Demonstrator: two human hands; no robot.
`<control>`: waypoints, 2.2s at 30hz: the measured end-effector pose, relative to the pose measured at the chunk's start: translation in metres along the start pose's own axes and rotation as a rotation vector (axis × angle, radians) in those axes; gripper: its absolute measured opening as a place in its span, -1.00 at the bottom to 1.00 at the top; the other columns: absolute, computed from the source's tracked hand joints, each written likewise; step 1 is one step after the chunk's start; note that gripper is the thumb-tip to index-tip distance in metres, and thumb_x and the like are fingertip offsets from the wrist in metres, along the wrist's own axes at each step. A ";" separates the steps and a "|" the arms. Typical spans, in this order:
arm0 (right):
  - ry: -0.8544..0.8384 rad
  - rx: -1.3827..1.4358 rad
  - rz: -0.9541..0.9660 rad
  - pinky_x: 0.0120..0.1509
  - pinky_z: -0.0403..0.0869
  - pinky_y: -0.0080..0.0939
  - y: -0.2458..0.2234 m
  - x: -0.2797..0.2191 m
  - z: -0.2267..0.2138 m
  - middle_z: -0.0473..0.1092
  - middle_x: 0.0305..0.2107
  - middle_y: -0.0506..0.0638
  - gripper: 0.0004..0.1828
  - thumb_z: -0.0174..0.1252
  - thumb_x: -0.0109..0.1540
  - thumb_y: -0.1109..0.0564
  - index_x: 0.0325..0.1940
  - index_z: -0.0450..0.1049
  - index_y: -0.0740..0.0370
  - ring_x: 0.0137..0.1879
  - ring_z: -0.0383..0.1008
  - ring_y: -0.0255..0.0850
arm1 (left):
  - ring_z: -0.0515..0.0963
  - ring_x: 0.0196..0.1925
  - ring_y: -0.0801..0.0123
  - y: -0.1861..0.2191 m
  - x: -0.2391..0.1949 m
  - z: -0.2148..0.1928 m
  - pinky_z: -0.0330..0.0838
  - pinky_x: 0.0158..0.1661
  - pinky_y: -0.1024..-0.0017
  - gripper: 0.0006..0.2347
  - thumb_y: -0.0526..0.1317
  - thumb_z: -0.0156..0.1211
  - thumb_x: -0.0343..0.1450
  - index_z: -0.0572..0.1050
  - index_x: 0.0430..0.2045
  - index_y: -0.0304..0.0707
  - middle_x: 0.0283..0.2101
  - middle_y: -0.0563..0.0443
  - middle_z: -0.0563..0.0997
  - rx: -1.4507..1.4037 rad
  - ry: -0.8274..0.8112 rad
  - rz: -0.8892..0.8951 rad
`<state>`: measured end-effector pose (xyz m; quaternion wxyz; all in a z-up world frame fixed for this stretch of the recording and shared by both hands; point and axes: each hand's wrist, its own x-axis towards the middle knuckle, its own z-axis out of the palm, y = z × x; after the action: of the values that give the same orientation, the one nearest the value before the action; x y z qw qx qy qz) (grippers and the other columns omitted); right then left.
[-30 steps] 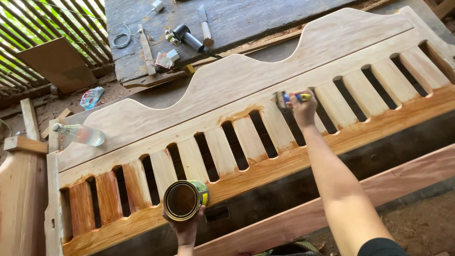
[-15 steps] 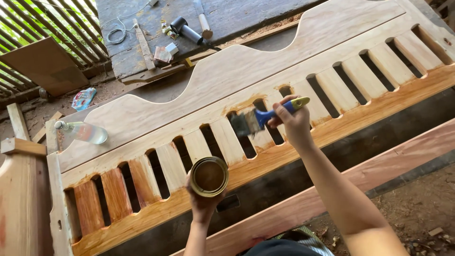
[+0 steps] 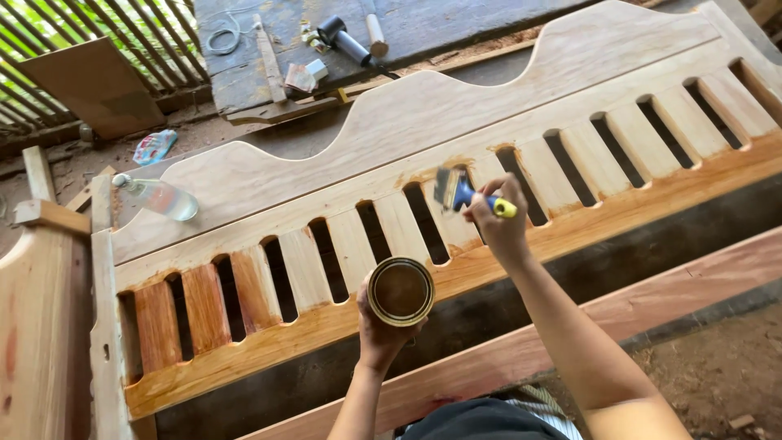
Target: Apply wood stain to a wooden furniture component using a paintbrush.
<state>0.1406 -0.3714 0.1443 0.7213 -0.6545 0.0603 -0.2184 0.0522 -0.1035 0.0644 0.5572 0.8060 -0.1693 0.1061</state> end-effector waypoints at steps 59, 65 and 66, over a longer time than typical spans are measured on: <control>-0.953 -0.510 -0.315 -0.23 0.52 0.01 -0.073 -0.079 0.119 0.44 -0.25 0.13 -0.79 0.22 0.29 0.08 -0.15 0.35 0.20 -0.23 0.55 0.12 | 0.45 0.31 0.08 0.025 -0.026 -0.037 0.39 0.32 0.18 0.02 -0.25 0.69 0.06 0.00 0.38 -0.19 0.27 -0.16 0.36 0.011 0.304 0.019; -0.948 -0.566 -0.312 -0.22 0.53 -0.01 -0.085 -0.071 0.105 0.42 -0.25 0.12 -0.78 0.22 0.29 0.04 -0.15 0.37 0.19 -0.22 0.55 0.11 | 0.44 0.31 0.07 0.026 -0.031 -0.026 0.39 0.32 0.18 0.02 -0.22 0.70 0.06 0.01 0.38 -0.19 0.27 -0.16 0.36 0.063 0.372 0.089; -0.944 -0.551 -0.313 -0.22 0.51 -0.01 -0.092 -0.070 0.102 0.42 -0.25 0.12 -0.78 0.22 0.30 0.05 -0.16 0.37 0.20 -0.22 0.54 0.11 | 0.44 0.31 0.09 0.027 -0.031 -0.024 0.38 0.32 0.20 0.01 -0.21 0.69 0.08 0.01 0.37 -0.19 0.27 -0.16 0.35 0.075 0.376 0.058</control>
<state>0.0946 -0.2545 0.2334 0.4317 -0.8463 -0.3116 0.0173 0.0132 -0.0850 0.0846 0.5453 0.7868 -0.0814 0.2773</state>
